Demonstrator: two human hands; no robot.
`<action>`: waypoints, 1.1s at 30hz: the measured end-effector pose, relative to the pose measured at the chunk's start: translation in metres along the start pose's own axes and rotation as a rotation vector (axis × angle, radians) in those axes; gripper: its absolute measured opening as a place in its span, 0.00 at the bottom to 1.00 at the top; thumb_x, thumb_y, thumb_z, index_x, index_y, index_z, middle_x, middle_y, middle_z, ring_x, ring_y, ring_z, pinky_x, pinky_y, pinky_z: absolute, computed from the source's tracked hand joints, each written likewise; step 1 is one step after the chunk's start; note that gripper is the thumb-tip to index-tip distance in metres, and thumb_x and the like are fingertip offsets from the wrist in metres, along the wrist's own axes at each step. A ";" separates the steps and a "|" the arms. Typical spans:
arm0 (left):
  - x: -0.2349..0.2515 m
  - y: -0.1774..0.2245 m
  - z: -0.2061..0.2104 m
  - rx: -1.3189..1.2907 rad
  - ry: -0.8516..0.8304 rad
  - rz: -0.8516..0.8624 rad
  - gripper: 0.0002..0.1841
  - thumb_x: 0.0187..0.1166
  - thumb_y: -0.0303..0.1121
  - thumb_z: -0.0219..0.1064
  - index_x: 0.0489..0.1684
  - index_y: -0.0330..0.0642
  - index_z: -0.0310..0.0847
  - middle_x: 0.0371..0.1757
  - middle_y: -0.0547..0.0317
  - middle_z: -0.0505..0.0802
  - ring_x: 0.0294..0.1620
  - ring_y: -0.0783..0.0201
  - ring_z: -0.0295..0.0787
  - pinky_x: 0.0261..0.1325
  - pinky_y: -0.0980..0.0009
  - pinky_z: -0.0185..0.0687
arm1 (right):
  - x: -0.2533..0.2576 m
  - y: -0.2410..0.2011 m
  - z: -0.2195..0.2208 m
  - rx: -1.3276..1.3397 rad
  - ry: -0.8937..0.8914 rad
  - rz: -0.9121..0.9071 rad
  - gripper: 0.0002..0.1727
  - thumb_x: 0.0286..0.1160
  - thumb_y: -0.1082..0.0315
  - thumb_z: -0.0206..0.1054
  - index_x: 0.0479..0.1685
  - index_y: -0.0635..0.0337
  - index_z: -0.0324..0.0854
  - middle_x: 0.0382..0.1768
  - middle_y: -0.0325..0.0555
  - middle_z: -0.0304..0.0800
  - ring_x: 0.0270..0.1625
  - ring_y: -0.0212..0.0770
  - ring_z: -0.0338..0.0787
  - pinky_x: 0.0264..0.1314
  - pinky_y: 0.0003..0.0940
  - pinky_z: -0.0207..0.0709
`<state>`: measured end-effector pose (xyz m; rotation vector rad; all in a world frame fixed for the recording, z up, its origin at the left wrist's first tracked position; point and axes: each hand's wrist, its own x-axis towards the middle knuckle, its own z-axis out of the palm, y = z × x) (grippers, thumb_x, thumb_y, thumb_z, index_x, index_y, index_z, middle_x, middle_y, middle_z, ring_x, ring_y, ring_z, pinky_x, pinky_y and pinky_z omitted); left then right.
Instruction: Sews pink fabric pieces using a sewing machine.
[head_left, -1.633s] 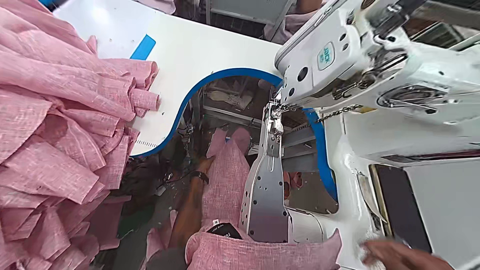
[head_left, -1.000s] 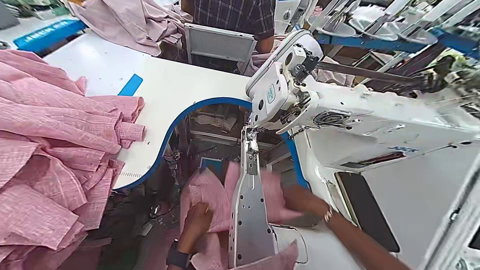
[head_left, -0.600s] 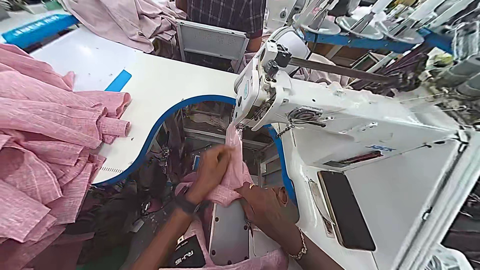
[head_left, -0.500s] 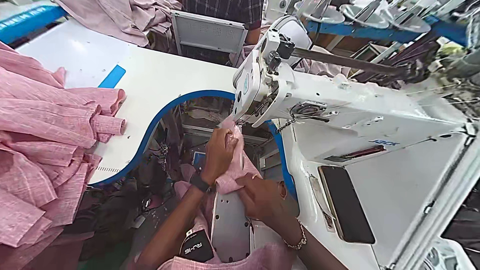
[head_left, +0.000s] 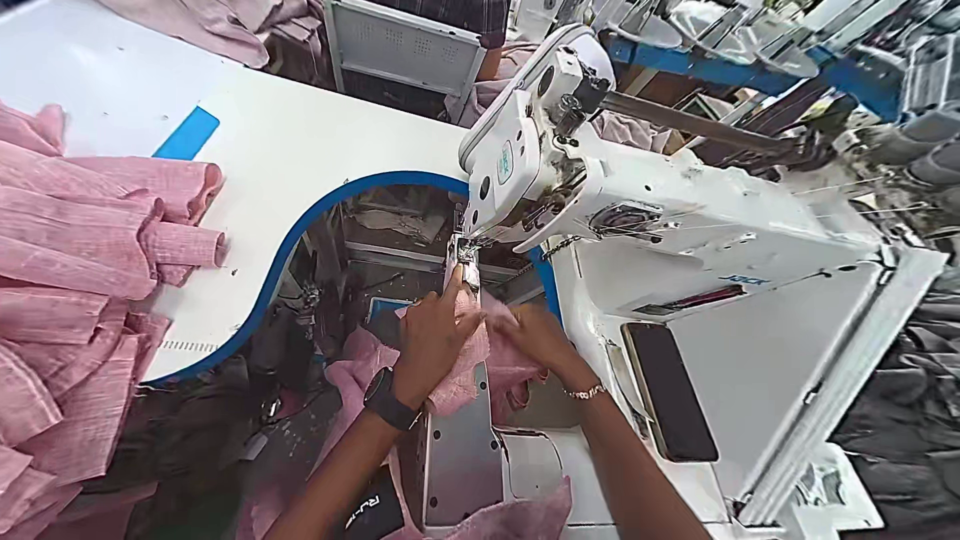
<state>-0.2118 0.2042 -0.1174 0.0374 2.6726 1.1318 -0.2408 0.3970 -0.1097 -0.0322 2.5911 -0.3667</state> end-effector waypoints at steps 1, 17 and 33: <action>-0.003 -0.001 0.001 -0.013 0.015 0.033 0.48 0.77 0.57 0.70 0.95 0.44 0.51 0.60 0.33 0.90 0.57 0.35 0.89 0.61 0.38 0.79 | -0.010 -0.009 -0.001 0.118 0.166 -0.075 0.17 0.84 0.62 0.64 0.44 0.72 0.85 0.39 0.63 0.89 0.48 0.59 0.88 0.55 0.59 0.74; 0.000 -0.028 0.023 0.277 0.389 0.506 0.18 0.83 0.30 0.55 0.65 0.35 0.85 0.78 0.38 0.82 0.82 0.35 0.74 0.77 0.30 0.66 | -0.030 0.001 0.019 0.195 0.257 -0.745 0.11 0.62 0.66 0.63 0.19 0.64 0.83 0.83 0.60 0.73 0.42 0.47 0.90 0.35 0.44 0.78; -0.002 -0.033 0.027 -0.146 0.388 0.592 0.21 0.68 0.18 0.59 0.61 0.30 0.85 0.72 0.32 0.85 0.77 0.36 0.81 0.77 0.51 0.77 | -0.011 -0.030 0.032 0.493 0.425 -0.678 0.11 0.58 0.61 0.72 0.21 0.61 0.85 0.68 0.65 0.85 0.45 0.26 0.88 0.43 0.21 0.78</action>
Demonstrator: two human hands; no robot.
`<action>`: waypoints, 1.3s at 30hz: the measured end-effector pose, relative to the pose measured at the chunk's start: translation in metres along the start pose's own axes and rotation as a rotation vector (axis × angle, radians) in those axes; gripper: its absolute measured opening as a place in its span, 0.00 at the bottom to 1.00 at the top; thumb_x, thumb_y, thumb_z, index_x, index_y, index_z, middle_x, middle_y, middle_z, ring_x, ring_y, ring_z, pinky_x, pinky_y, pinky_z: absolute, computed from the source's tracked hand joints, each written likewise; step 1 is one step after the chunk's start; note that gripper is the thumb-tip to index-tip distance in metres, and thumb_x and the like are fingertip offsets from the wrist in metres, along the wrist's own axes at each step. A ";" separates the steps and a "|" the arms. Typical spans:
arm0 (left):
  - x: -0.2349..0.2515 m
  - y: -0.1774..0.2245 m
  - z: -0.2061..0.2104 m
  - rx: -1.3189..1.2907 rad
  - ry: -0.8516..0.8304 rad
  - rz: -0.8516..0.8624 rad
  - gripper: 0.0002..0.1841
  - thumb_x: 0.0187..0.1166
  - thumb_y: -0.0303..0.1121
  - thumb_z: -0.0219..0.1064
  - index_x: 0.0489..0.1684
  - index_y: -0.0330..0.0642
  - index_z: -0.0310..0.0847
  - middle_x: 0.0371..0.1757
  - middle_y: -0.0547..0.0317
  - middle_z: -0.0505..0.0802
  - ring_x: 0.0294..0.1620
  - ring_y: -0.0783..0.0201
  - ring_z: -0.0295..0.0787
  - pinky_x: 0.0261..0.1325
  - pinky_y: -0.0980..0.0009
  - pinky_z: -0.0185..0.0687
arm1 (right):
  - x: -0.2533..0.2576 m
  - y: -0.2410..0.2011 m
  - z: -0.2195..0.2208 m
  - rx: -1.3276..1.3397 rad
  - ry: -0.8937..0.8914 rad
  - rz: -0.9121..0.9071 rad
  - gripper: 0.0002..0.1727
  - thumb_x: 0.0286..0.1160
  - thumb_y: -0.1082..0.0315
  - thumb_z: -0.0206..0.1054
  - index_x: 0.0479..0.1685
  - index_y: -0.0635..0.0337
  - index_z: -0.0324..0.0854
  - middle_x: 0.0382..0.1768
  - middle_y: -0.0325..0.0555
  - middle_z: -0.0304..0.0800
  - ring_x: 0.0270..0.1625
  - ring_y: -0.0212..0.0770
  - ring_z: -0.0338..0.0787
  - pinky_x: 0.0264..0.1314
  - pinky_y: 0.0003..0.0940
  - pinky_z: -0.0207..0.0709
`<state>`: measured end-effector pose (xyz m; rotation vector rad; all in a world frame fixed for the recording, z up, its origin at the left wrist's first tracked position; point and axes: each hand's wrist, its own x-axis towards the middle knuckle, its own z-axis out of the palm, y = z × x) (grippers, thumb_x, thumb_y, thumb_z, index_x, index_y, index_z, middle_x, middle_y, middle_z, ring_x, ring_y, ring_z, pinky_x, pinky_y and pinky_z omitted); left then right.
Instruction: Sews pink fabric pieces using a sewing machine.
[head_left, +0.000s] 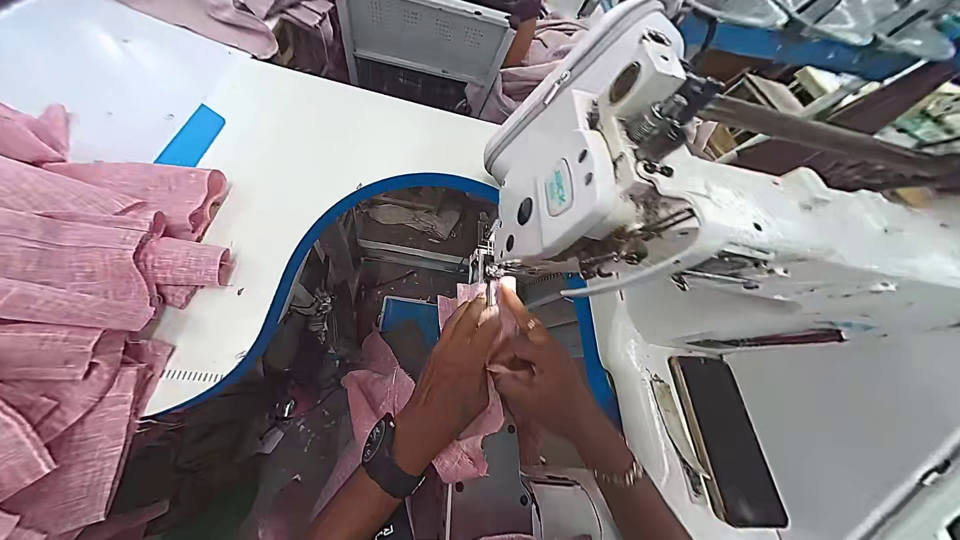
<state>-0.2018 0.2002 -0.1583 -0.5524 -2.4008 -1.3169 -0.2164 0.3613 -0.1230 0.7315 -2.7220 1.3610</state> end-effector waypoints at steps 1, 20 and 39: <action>0.001 0.000 0.000 0.000 0.000 -0.009 0.21 0.67 0.17 0.60 0.61 0.31 0.85 0.73 0.31 0.84 0.77 0.36 0.80 0.76 0.51 0.78 | -0.004 0.000 0.003 0.017 0.053 0.007 0.10 0.57 0.62 0.74 0.21 0.60 0.85 0.66 0.61 0.88 0.43 0.22 0.87 0.42 0.17 0.79; 0.021 -0.010 0.014 -0.039 0.110 -0.075 0.13 0.79 0.20 0.56 0.54 0.27 0.83 0.68 0.32 0.87 0.72 0.39 0.85 0.72 0.52 0.81 | 0.008 -0.003 0.020 -0.005 0.218 0.066 0.12 0.66 0.64 0.69 0.42 0.61 0.90 0.71 0.59 0.85 0.68 0.38 0.89 0.63 0.30 0.83; -0.047 0.040 -0.029 -0.088 -0.149 -0.273 0.13 0.84 0.33 0.58 0.41 0.30 0.83 0.17 0.46 0.84 0.20 0.45 0.88 0.27 0.49 0.82 | -0.056 -0.116 -0.014 -0.744 -0.468 0.237 0.15 0.79 0.64 0.63 0.34 0.67 0.88 0.20 0.59 0.87 0.29 0.66 0.92 0.32 0.64 0.79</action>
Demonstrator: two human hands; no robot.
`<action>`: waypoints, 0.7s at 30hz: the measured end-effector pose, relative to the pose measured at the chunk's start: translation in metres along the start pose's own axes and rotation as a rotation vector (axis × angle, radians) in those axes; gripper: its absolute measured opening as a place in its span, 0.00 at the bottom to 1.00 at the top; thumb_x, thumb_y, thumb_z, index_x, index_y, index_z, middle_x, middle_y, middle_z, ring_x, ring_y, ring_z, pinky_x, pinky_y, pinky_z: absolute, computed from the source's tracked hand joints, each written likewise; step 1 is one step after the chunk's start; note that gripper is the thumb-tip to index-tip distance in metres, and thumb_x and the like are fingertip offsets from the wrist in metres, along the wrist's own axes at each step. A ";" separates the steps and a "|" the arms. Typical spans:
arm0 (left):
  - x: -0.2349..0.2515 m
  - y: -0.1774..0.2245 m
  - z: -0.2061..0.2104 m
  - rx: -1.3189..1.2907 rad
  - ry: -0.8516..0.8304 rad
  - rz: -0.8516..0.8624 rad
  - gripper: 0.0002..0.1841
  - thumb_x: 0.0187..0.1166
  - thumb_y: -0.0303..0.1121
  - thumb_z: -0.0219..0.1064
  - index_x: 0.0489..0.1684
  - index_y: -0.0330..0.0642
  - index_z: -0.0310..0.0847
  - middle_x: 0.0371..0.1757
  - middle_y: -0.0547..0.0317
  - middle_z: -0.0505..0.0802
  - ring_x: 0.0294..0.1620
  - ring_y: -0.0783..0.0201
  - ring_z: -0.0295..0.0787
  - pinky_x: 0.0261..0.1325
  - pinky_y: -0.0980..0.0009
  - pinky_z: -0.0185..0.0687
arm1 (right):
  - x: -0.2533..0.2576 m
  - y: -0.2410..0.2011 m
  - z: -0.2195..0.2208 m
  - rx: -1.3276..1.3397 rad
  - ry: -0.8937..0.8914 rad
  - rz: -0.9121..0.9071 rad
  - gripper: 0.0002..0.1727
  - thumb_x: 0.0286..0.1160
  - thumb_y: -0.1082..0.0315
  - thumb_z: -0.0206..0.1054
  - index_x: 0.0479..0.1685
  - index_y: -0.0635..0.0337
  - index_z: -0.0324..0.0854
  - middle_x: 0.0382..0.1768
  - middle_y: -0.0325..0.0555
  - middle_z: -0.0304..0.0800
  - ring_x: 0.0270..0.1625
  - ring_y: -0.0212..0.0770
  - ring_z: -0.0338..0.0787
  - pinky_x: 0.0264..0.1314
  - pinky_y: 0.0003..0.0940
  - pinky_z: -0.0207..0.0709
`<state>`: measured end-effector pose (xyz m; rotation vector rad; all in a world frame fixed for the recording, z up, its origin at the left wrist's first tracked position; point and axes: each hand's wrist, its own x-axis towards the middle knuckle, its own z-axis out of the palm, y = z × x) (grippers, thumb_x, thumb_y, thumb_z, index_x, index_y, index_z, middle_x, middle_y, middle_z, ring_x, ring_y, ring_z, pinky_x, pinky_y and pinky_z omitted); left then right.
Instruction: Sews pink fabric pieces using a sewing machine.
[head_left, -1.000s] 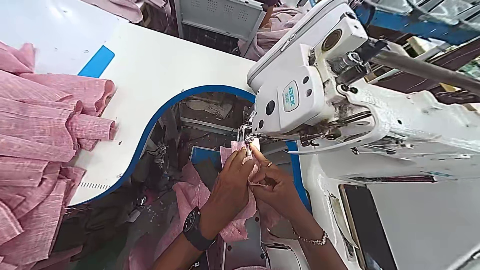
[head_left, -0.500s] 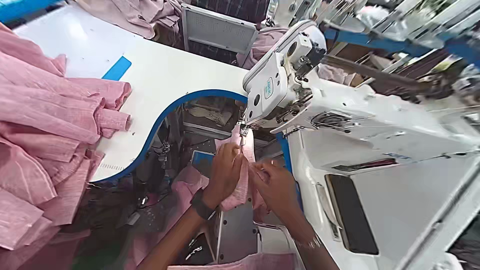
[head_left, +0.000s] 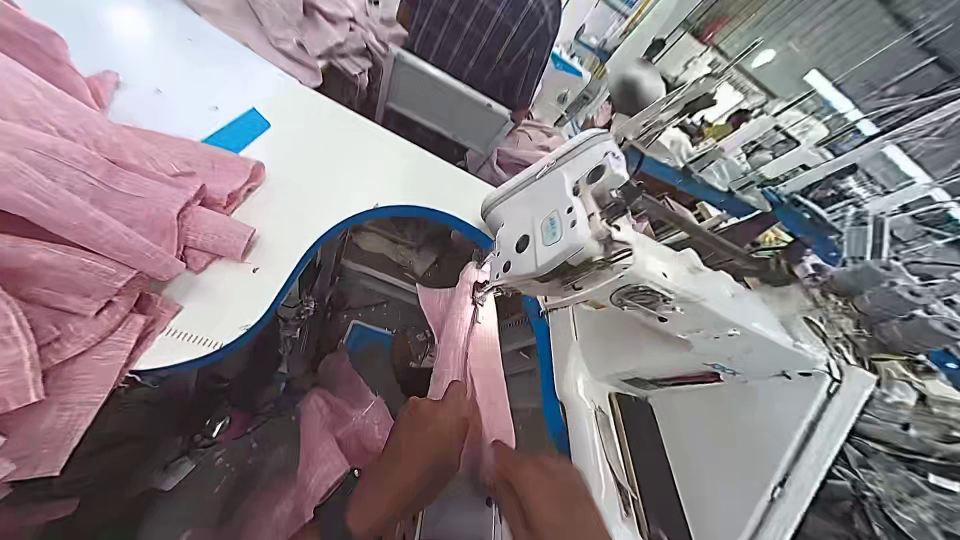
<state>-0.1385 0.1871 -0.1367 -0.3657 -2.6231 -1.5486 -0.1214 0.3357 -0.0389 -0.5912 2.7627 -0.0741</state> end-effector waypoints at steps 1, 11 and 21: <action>-0.008 0.003 -0.001 -0.007 -0.072 -0.012 0.13 0.83 0.34 0.60 0.42 0.30 0.82 0.16 0.46 0.84 0.20 0.44 0.87 0.26 0.49 0.81 | -0.003 -0.002 -0.011 -0.039 -0.008 0.009 0.16 0.79 0.61 0.64 0.30 0.66 0.86 0.17 0.57 0.84 0.26 0.64 0.91 0.27 0.61 0.78; 0.007 -0.025 0.025 -0.049 0.301 0.285 0.14 0.80 0.33 0.56 0.24 0.37 0.81 0.13 0.57 0.80 0.14 0.59 0.81 0.17 0.64 0.76 | 0.029 0.007 -0.028 -0.068 -0.199 0.022 0.17 0.78 0.60 0.65 0.30 0.68 0.85 0.19 0.59 0.85 0.30 0.64 0.91 0.33 0.62 0.77; -0.012 -0.021 0.006 0.000 0.238 0.406 0.15 0.78 0.35 0.60 0.19 0.40 0.81 0.18 0.57 0.82 0.22 0.58 0.83 0.26 0.65 0.77 | 0.031 0.040 -0.012 0.045 -0.195 -0.260 0.21 0.75 0.61 0.64 0.16 0.65 0.78 0.13 0.53 0.77 0.22 0.56 0.84 0.27 0.55 0.71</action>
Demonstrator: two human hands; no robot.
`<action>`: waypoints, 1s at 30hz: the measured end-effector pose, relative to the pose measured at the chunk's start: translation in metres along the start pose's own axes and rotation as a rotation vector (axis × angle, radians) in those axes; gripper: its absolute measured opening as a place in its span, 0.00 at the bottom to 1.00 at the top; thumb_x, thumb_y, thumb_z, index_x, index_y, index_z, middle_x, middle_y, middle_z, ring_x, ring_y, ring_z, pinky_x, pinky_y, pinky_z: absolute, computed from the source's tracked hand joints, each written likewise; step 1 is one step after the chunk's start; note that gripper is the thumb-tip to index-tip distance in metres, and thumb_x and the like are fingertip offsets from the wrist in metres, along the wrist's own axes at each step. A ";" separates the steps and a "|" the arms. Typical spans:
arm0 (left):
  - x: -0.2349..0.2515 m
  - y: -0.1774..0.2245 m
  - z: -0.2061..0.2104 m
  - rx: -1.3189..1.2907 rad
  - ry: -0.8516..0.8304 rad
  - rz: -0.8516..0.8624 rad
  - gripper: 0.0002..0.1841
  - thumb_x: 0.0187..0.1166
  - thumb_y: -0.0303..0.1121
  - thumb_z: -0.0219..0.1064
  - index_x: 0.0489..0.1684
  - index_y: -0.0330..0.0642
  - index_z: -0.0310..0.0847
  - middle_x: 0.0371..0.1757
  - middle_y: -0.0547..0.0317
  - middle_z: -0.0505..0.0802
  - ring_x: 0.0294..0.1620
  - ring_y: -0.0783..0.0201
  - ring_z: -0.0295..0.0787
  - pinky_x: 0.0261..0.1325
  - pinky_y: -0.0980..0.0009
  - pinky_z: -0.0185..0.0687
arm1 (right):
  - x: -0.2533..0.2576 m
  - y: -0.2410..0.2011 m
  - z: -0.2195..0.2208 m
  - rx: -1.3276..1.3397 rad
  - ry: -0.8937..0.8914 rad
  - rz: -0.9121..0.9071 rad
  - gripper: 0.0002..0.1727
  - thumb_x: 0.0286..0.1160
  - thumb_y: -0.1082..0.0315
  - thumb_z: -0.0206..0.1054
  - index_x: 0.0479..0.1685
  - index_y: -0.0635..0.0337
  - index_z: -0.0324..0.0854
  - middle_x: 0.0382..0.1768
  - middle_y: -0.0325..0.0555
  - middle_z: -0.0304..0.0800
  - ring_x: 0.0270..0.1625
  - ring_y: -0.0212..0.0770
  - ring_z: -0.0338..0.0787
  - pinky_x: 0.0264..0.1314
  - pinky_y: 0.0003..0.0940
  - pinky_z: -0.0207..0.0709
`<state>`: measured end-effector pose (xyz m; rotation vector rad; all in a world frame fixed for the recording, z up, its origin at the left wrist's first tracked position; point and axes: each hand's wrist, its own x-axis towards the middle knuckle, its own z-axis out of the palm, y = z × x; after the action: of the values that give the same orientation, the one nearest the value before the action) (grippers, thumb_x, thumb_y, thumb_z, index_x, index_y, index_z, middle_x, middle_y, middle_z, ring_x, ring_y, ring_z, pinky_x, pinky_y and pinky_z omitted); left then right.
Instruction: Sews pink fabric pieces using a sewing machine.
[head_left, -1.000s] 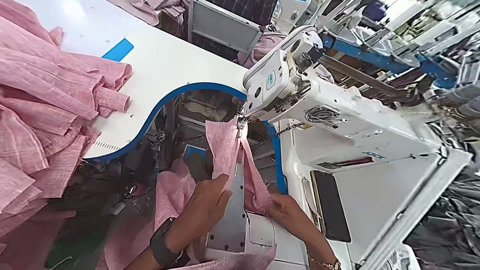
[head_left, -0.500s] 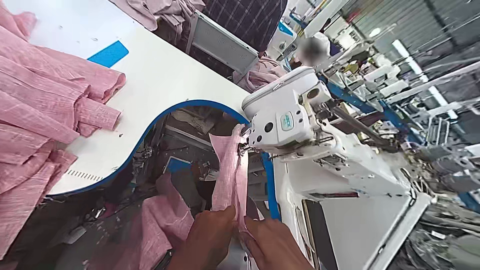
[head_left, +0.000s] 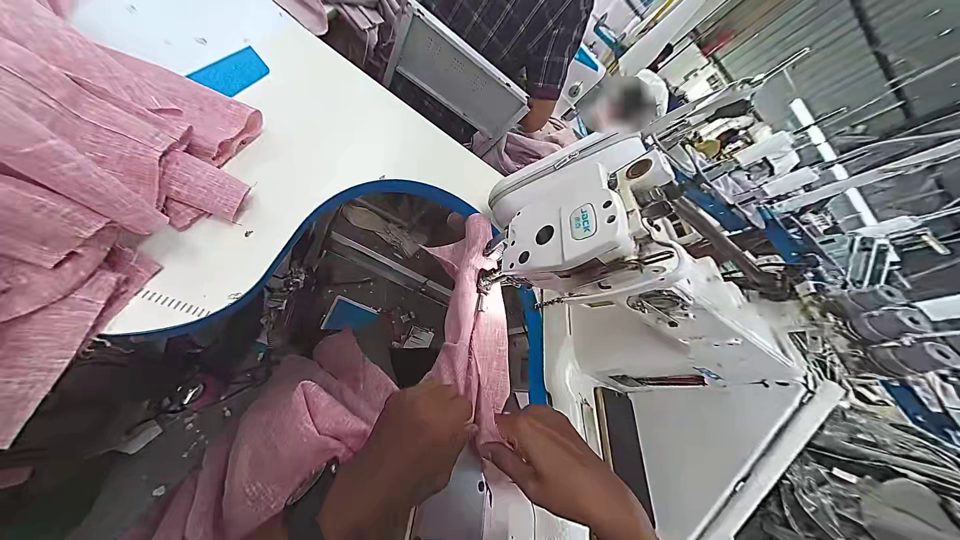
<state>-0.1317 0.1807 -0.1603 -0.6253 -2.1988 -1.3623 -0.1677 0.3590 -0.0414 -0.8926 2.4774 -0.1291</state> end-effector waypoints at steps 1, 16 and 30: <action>0.004 -0.006 0.003 0.013 0.023 0.037 0.16 0.81 0.36 0.59 0.21 0.40 0.80 0.18 0.57 0.81 0.22 0.59 0.81 0.27 0.66 0.76 | -0.001 0.002 0.000 0.001 0.011 0.002 0.20 0.76 0.61 0.64 0.18 0.66 0.79 0.14 0.53 0.78 0.22 0.56 0.85 0.27 0.55 0.73; -0.002 0.013 0.011 0.158 0.092 -0.111 0.12 0.74 0.33 0.57 0.21 0.43 0.80 0.07 0.62 0.73 0.07 0.63 0.73 0.10 0.68 0.64 | -0.004 -0.074 0.049 -0.432 0.668 0.312 0.13 0.64 0.75 0.67 0.44 0.67 0.94 0.14 0.48 0.84 0.14 0.46 0.85 0.12 0.37 0.72; 0.028 0.023 -0.002 0.061 -0.164 -0.415 0.21 0.74 0.30 0.63 0.65 0.31 0.87 0.08 0.57 0.80 0.08 0.54 0.78 0.13 0.59 0.71 | 0.018 -0.048 0.039 -0.220 0.737 0.426 0.12 0.72 0.70 0.65 0.38 0.69 0.93 0.19 0.49 0.92 0.18 0.41 0.89 0.19 0.34 0.79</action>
<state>-0.1396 0.1919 -0.1266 -0.2725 -2.5969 -1.4749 -0.1332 0.3129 -0.0708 -0.4063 3.3652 -0.0393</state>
